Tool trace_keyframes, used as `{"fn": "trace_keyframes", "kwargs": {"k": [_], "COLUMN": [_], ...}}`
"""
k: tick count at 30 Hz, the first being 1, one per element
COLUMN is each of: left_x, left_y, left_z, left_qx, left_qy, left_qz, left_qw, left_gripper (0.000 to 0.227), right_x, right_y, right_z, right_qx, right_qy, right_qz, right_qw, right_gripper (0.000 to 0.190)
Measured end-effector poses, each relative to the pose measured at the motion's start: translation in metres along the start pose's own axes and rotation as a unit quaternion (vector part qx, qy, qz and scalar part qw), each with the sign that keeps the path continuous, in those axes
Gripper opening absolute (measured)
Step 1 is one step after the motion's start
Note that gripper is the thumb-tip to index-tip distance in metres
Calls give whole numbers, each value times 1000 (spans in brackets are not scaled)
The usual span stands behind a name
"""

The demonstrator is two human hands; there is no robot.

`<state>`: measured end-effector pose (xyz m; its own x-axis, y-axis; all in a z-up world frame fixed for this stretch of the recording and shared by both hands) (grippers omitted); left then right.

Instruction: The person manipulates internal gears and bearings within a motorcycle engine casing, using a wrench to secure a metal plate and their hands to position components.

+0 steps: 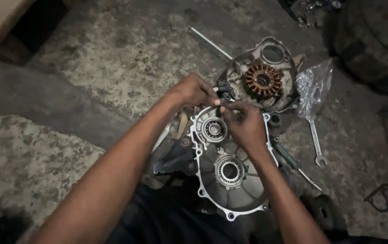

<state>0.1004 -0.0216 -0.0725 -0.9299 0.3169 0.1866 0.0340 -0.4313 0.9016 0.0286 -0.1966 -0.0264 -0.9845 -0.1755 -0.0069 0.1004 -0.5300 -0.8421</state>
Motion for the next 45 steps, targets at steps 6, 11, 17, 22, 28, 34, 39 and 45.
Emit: {"fn": "trace_keyframes", "kwargs": {"k": [6, 11, 17, 22, 28, 34, 39, 45], "left_x": [14, 17, 9, 12, 21, 22, 25, 16], "left_y": [1, 4, 9, 17, 11, 19, 11, 14], "left_z": [-3, -3, 1, 2, 0, -3, -3, -2], "left_qx": [35, 21, 5, 5, 25, 36, 15, -21], "left_qy": [13, 43, 21, -33, 16, 24, 41, -16], "left_qz": [36, -3, 1, -56, 15, -67, 1, -20], "left_qw": [999, 999, 1000, 998, 999, 997, 999, 999], "left_gripper": [17, 18, 19, 22, 21, 21, 18, 22], "right_x": [1, 8, 3, 0, -1, 10, 8, 5], "right_y": [-14, -21, -34, 0, -11, -12, -21, -7], "right_z": [8, 9, 14, 5, 5, 8, 11, 8], "right_qx": [12, 66, -15, 46, -28, 66, 34, 19], "right_qy": [14, 36, 6, -23, 8, 34, 57, -25], "right_qz": [67, 26, 161, 14, 80, -30, 116, 23], "right_qw": [998, 997, 987, 999, 996, 997, 991, 999], "right_gripper": [23, 23, 23, 24, 23, 24, 26, 26]}}
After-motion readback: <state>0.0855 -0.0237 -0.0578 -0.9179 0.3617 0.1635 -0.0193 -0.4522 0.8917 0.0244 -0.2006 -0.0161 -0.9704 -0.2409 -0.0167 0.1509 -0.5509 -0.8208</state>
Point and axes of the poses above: each hand's wrist, its own x-axis away from the middle knuckle, its own z-axis out of the back of the hand, y = z × x, the point moved 9 cm from there along -x, towards the middle knuckle, and after that the axes turned 4 degrees about -y, right-handed, at the moved point
